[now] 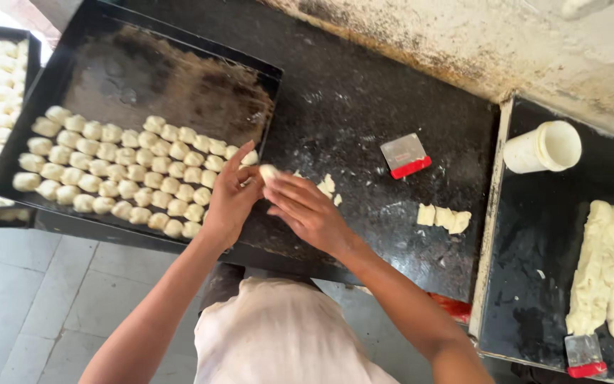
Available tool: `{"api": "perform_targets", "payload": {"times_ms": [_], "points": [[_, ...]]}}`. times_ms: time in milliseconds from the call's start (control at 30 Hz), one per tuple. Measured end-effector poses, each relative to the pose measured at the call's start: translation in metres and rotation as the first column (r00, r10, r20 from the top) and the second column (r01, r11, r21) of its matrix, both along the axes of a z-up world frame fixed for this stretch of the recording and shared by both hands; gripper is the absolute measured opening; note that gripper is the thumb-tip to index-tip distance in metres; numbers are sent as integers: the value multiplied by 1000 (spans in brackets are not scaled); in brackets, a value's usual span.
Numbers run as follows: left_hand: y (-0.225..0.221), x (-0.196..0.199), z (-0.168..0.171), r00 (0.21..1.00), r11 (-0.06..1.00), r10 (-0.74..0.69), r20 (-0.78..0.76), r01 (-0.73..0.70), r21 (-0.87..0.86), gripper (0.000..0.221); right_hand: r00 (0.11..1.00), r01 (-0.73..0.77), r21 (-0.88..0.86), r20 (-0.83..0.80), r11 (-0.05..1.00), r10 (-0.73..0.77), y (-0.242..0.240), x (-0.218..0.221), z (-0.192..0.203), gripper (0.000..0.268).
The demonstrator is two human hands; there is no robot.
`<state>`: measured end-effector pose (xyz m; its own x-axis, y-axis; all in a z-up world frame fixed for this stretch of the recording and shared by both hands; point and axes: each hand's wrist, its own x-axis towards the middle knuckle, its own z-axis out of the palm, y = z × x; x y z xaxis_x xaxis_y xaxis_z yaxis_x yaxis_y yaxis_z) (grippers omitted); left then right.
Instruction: The person shapes portions of dough by hand, rolls them into small balls, and places them into rows in a metal tray.
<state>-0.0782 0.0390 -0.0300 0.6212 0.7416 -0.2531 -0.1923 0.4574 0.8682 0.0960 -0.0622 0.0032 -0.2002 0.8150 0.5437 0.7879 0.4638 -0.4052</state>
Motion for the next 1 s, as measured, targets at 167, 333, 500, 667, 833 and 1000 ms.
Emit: {"api": "perform_targets", "payload": {"times_ms": [167,333,500,667,833,1000], "points": [[37,-44,24,982,958,-178,60,187,-217,42,995,-45,-1,-89,999,45,44,-31,11,32],[54,-92,16,952,797,-112,-285,258,547,55,608,-291,-560,-734,776,-302,105,-68,14,57],[83,-138,26,983,980,-52,-175,84,179,64,804,-193,-414,-586,889,-99,120,-133,6,47],[143,-190,16,849,503,463,-256,-14,864,66,899,23,-339,-405,941,-168,198,-180,-29,39],[229,-185,-88,705,528,531,-470,158,834,31,939,184,-583,-133,791,-317,257,-173,-74,40],[262,-169,-178,752,388,371,-545,408,826,31,950,134,-447,-197,884,-244,115,-96,-106,36]]}}
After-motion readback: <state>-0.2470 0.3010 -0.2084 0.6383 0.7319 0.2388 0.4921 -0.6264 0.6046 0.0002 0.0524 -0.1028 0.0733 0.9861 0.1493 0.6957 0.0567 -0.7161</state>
